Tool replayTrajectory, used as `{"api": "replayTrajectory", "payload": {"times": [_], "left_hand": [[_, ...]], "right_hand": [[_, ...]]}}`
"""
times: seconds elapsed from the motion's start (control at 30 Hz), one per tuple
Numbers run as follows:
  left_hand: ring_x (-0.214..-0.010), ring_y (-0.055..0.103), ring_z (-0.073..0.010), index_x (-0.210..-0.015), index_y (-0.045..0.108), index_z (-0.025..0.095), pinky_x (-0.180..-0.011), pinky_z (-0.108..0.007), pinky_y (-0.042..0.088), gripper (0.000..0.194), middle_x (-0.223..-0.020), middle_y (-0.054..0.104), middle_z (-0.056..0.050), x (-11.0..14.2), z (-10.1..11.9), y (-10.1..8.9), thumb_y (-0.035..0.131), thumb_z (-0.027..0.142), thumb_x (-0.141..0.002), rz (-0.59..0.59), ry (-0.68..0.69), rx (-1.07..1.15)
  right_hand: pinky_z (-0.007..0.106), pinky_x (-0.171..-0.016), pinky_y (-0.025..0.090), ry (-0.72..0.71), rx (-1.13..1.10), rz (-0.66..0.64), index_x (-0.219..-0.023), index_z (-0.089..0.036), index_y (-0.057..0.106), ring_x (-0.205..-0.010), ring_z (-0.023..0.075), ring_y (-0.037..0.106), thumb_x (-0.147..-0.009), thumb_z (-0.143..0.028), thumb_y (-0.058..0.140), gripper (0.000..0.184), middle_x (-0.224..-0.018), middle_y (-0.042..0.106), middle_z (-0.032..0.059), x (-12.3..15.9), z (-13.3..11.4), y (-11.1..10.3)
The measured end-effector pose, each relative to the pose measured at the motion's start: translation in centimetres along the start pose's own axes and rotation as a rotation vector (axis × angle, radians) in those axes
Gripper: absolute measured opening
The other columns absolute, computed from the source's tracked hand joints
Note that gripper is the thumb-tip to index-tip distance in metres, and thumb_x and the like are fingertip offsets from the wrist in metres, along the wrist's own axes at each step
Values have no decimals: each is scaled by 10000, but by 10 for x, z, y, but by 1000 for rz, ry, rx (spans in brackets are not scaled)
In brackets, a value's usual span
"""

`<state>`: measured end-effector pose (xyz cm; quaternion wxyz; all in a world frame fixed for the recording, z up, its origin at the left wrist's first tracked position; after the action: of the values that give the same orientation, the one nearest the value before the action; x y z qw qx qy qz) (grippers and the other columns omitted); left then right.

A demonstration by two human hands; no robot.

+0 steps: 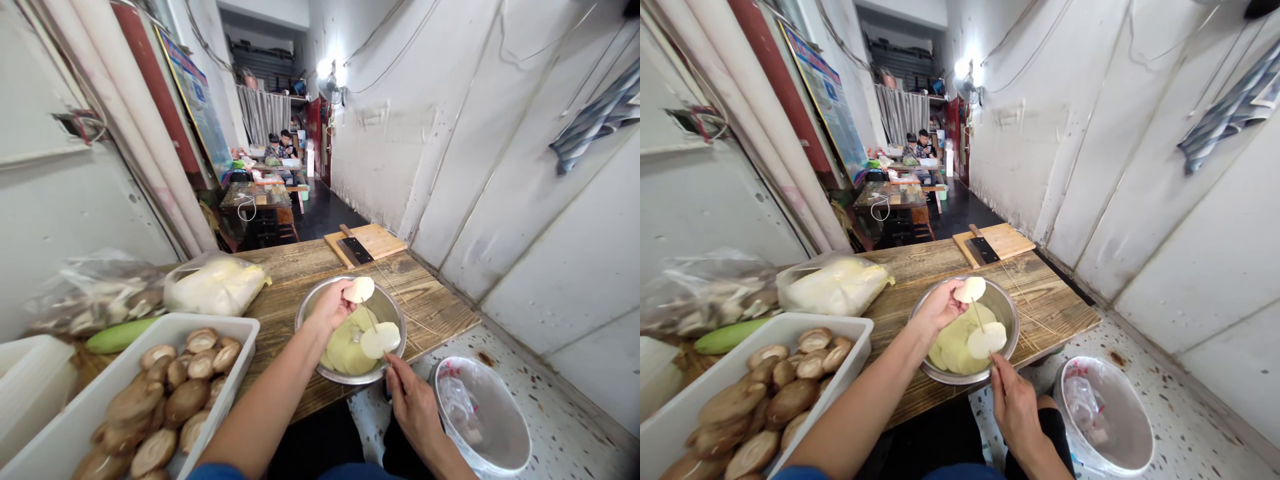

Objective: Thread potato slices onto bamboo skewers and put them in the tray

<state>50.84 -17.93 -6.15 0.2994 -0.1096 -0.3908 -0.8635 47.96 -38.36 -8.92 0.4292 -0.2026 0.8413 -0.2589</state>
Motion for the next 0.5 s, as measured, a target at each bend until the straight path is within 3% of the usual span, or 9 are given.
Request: {"api": "replayTrajectory", "payload": {"times": [0.23,0.5], "left_hand": [[-455,518,-87,-746,579,96,-378,-160,340,35,-599,616,-59,1,5,5,544,94,-744,-39,-29,-33],[-507,551,-104,-780,628,102,-473,-199,397,57,-629,631,-55,-8,5,-4,595,139,-753,-26,211,-126]], "right_hand": [[224,-513,526,104,-77,-30,-1095,-130,571,-537,156,649,-939,-252,390,268,-665,678,44,-8,-1,-2],[222,-510,482,221,-208,-139,-1064,-129,598,-522,143,597,-946,-293,387,293,-605,625,14,-21,0,-4]]}}
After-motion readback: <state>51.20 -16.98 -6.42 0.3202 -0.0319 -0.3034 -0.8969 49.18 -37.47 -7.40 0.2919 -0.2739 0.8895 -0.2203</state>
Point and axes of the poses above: each hand's wrist, its own x-axis away from the middle knuckle, its own y-axis out of the palm, z = x × y, the point moved 6 cm from there along -x, towards the middle knuckle
